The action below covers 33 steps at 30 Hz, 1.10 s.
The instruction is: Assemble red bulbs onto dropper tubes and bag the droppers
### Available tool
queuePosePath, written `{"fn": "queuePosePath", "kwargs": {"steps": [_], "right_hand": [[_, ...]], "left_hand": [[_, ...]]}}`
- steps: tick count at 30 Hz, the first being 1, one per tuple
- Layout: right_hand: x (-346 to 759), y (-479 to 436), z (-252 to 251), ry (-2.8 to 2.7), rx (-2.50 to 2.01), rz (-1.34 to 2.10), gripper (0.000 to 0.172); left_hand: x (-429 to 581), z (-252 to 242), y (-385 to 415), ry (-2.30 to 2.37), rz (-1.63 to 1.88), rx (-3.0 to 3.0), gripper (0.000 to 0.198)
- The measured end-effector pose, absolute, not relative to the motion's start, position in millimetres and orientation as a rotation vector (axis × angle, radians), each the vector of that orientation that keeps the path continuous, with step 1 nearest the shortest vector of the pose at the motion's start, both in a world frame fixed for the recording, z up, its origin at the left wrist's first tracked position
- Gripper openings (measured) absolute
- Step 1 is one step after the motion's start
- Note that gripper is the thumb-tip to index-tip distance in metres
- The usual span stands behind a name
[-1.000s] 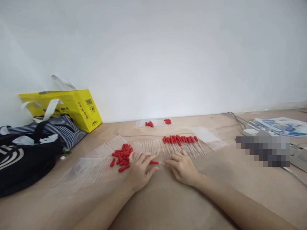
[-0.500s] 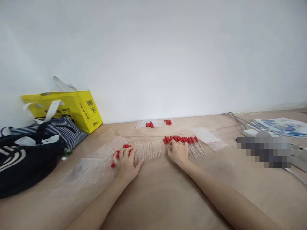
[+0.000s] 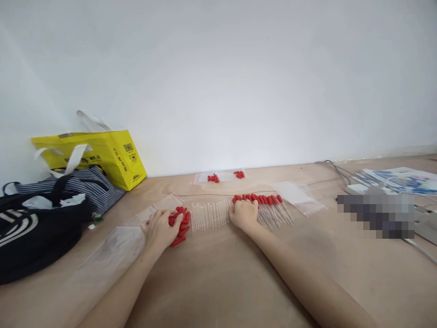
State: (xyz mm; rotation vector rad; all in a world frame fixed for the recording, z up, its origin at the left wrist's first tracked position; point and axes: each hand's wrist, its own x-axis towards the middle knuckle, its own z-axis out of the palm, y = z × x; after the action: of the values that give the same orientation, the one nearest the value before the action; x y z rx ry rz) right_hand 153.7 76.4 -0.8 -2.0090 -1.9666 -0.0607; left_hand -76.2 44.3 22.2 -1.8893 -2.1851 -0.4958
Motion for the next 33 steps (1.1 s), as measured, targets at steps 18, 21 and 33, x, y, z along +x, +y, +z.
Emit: {"fn": "queuePosePath", "kwargs": {"steps": [18, 21, 33], "right_hand": [[188, 45, -5, -2.004, -1.813, -0.311, 0.021], [205, 36, -15, -1.964, -1.703, -0.411, 0.018], [225, 24, -36, -1.978, -1.444, -0.384, 0.022]], "left_hand": [[-74, -7, 60, -1.888, -0.689, -2.349, 0.039], [-61, -8, 58, -1.776, -0.834, -2.473, 0.036], [-71, 16, 73, -1.734, -0.991, -2.36, 0.032]]}}
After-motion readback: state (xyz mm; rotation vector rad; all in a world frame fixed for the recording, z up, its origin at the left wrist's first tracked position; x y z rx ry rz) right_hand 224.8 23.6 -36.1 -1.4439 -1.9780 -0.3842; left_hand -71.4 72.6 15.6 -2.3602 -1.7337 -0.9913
